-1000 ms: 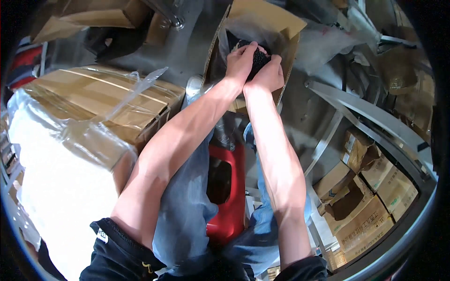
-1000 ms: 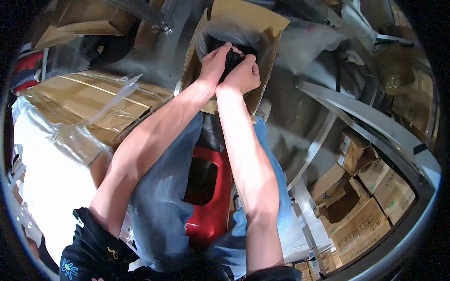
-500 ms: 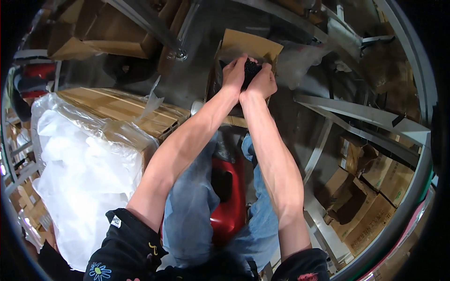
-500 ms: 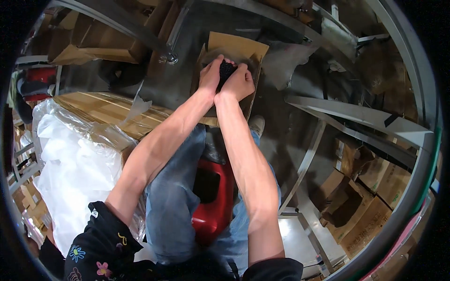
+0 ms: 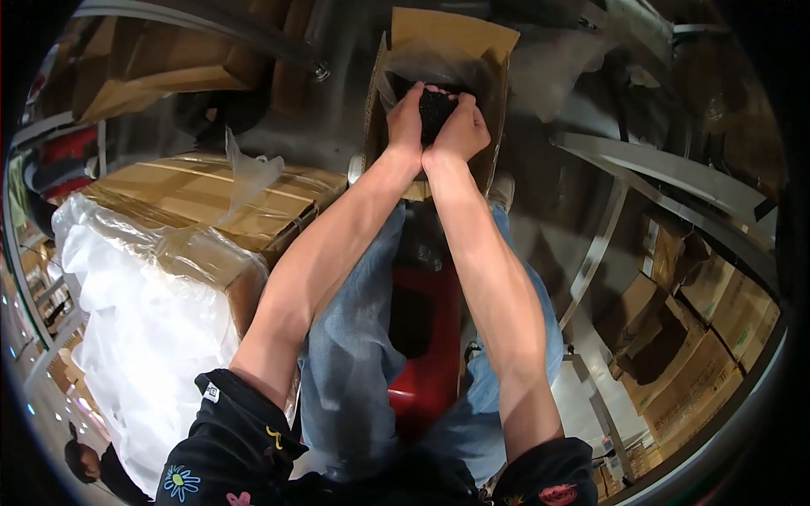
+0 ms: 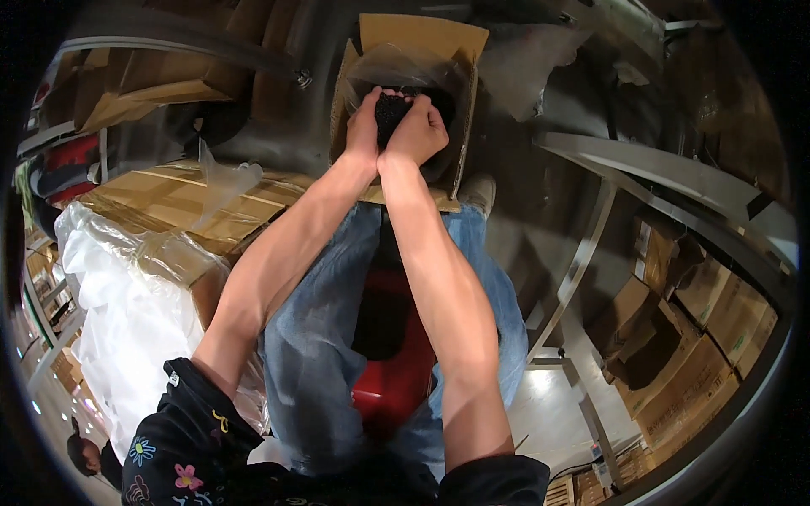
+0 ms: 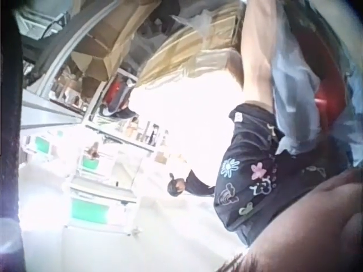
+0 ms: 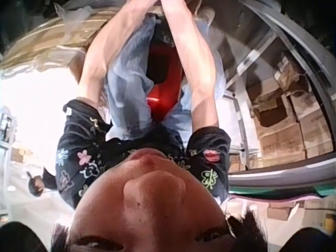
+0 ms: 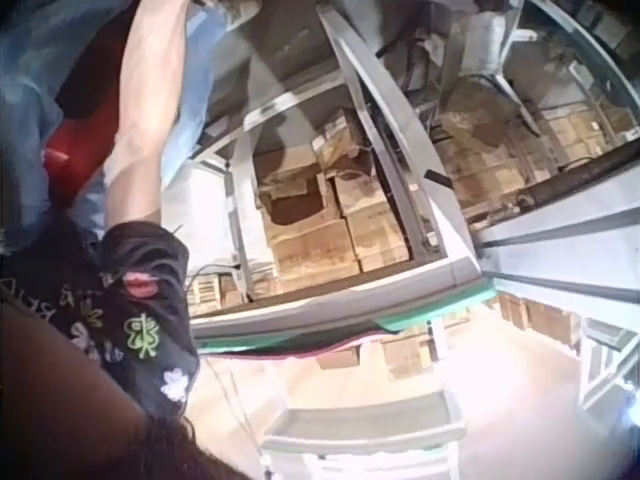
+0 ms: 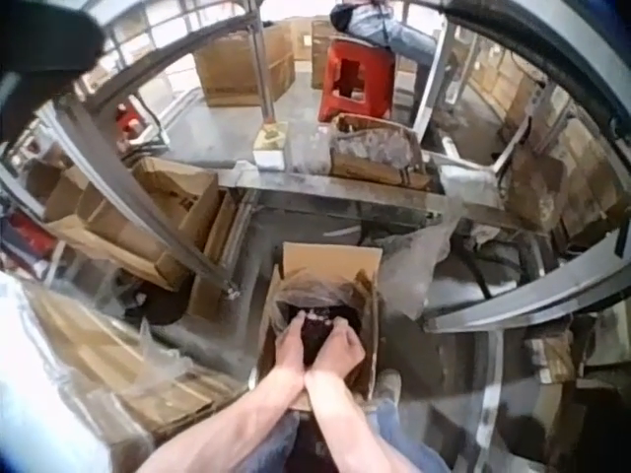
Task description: Installing a printed circuit board into a plastic housing and securing it with screws using an electric screwdriver.
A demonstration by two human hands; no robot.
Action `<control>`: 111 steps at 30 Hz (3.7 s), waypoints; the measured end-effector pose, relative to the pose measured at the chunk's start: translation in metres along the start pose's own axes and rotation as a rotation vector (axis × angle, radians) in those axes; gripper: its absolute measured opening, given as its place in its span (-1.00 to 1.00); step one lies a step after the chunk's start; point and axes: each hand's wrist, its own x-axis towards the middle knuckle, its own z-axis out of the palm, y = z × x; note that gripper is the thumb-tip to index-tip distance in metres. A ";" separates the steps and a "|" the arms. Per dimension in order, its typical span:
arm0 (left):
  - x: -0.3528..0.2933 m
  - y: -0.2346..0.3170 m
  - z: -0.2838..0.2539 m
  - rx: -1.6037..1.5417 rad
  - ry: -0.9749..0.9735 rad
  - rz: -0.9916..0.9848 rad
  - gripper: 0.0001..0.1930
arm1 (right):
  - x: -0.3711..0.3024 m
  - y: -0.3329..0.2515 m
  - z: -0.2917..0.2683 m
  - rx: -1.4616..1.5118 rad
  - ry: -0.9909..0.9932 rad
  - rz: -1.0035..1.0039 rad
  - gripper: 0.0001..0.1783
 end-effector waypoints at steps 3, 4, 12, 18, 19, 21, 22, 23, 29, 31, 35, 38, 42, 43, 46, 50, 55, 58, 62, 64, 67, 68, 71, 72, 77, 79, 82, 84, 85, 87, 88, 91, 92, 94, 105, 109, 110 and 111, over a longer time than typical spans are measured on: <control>0.003 0.000 0.000 -0.004 0.000 0.006 -0.78 | -0.003 -0.002 0.001 0.024 -0.019 0.005 -0.78; 0.002 0.001 0.001 -0.035 -0.032 0.011 -0.78 | -0.004 -0.004 0.002 0.041 -0.028 0.009 -0.78; -0.030 0.026 0.035 -0.070 -0.129 0.005 -0.80 | -0.032 -0.046 0.025 0.103 -0.080 0.007 -0.80; -0.078 0.064 0.088 -0.083 -0.199 0.093 -0.79 | -0.078 -0.111 0.060 0.114 -0.092 -0.021 -0.79; -0.090 0.071 0.099 -0.084 -0.182 0.120 -0.78 | -0.086 -0.124 0.065 0.131 -0.105 -0.037 -0.79; -0.114 0.087 0.123 -0.054 -0.210 0.147 -0.78 | -0.103 -0.153 0.076 0.092 -0.114 -0.089 -0.78; -0.128 0.095 0.136 -0.025 -0.216 0.165 -0.78 | -0.115 -0.171 0.081 0.114 -0.126 -0.109 -0.78; -0.139 0.104 0.144 -0.022 -0.243 0.177 -0.78 | -0.128 -0.186 0.086 0.081 -0.114 -0.097 -0.78; -0.219 0.119 0.198 0.077 -0.359 0.251 -0.74 | -0.178 -0.270 0.088 0.094 -0.111 -0.198 -0.79; -0.241 0.115 0.220 0.083 -0.363 0.257 -0.75 | -0.189 -0.301 0.081 0.092 -0.112 -0.243 -0.79; -0.274 0.097 0.271 0.146 -0.469 0.296 -0.73 | -0.193 -0.366 0.068 0.199 -0.109 -0.346 -0.76; -0.305 0.078 0.314 0.094 -0.618 0.200 -0.72 | -0.207 -0.425 0.052 0.178 -0.026 -0.447 -0.73; -0.390 0.018 0.377 0.223 -0.632 0.187 -0.73 | -0.193 -0.513 -0.004 0.200 0.125 -0.578 -0.70; -0.407 -0.005 0.391 0.260 -0.639 0.174 -0.73 | -0.185 -0.534 -0.024 0.272 0.128 -0.580 -0.70; -0.421 -0.063 0.413 0.249 -0.788 0.150 -0.73 | -0.187 -0.576 -0.073 0.193 0.239 -0.646 -0.71; -0.430 -0.138 0.420 0.321 -0.856 0.231 -0.73 | -0.160 -0.599 -0.128 0.158 0.452 -0.674 -0.73; -0.453 -0.171 0.416 0.488 -0.888 0.331 -0.72 | -0.139 -0.605 -0.169 0.087 0.484 -0.778 -0.71; -0.457 -0.173 0.416 0.609 -1.004 0.514 -0.71 | -0.137 -0.608 -0.179 -0.012 0.492 -0.809 -0.70; -0.452 -0.178 0.414 0.568 -1.012 0.507 -0.60 | -0.132 -0.610 -0.185 -0.109 0.444 -0.781 -0.68; -0.450 -0.180 0.416 0.530 -1.053 0.423 -0.56 | -0.115 -0.616 -0.197 -0.180 0.416 -0.717 -0.65; -0.449 -0.174 0.419 0.519 -1.131 0.357 -0.43 | -0.105 -0.633 -0.213 -0.217 0.212 -0.547 -0.59; -0.450 -0.171 0.420 0.577 -1.192 0.271 -0.41 | -0.104 -0.638 -0.217 -0.253 0.176 -0.527 -0.56; -0.440 -0.157 0.423 0.656 -1.267 0.156 -0.36 | -0.131 -0.644 -0.212 -0.432 0.073 -0.453 -0.53; -0.437 -0.153 0.424 0.738 -1.288 0.157 -0.37 | -0.135 -0.646 -0.210 -0.474 0.036 -0.418 -0.52; -0.451 -0.139 0.425 0.879 -1.477 0.136 -0.36 | -0.144 -0.663 -0.221 -0.484 -0.065 -0.375 -0.52; -0.451 -0.131 0.426 0.919 -1.513 0.157 -0.36 | -0.158 -0.664 -0.218 -0.607 -0.014 -0.372 -0.55; -0.465 -0.122 0.422 0.987 -1.529 0.222 -0.37 | -0.179 -0.667 -0.218 -0.556 -0.037 -0.353 -0.59; -0.476 -0.120 0.419 1.013 -1.519 0.266 -0.37 | -0.175 -0.668 -0.232 -0.538 0.016 -0.402 -0.62; -0.460 -0.112 0.418 0.990 -1.440 0.394 -0.38 | -0.174 -0.662 -0.223 -0.533 0.027 -0.440 -0.64; -0.448 -0.096 0.412 0.967 -1.360 0.518 -0.39 | -0.182 -0.657 -0.219 -0.514 0.030 -0.476 -0.68; -0.447 -0.088 0.406 0.918 -1.322 0.588 -0.40 | -0.187 -0.656 -0.226 -0.491 0.061 -0.515 -0.72; -0.453 -0.052 0.372 0.700 -1.151 0.671 -0.47 | -0.198 -0.649 -0.263 -0.490 0.030 -0.616 -0.73; -0.436 -0.033 0.356 0.656 -1.070 0.584 -0.49 | -0.210 -0.637 -0.262 -0.487 0.009 -0.601 -0.73; -0.417 0.010 0.315 0.450 -1.102 0.223 -0.58 | -0.239 -0.618 -0.266 -0.480 0.095 -0.604 -0.69; -0.344 0.050 0.006 0.634 -0.180 0.196 -0.53 | -0.290 -0.524 -0.310 -1.182 0.145 -1.246 -0.59; -0.341 -0.008 -0.074 0.898 -0.363 -0.038 -0.82 | -0.293 -0.521 -0.318 -1.220 0.128 -1.388 -0.61; -0.335 -0.014 -0.092 0.897 -0.393 -0.155 -0.79 | -0.291 -0.519 -0.316 -1.191 0.072 -1.425 -0.61; -0.338 -0.025 -0.096 1.097 -0.395 -0.145 -0.82 | -0.290 -0.518 -0.318 -1.183 0.076 -1.385 -0.61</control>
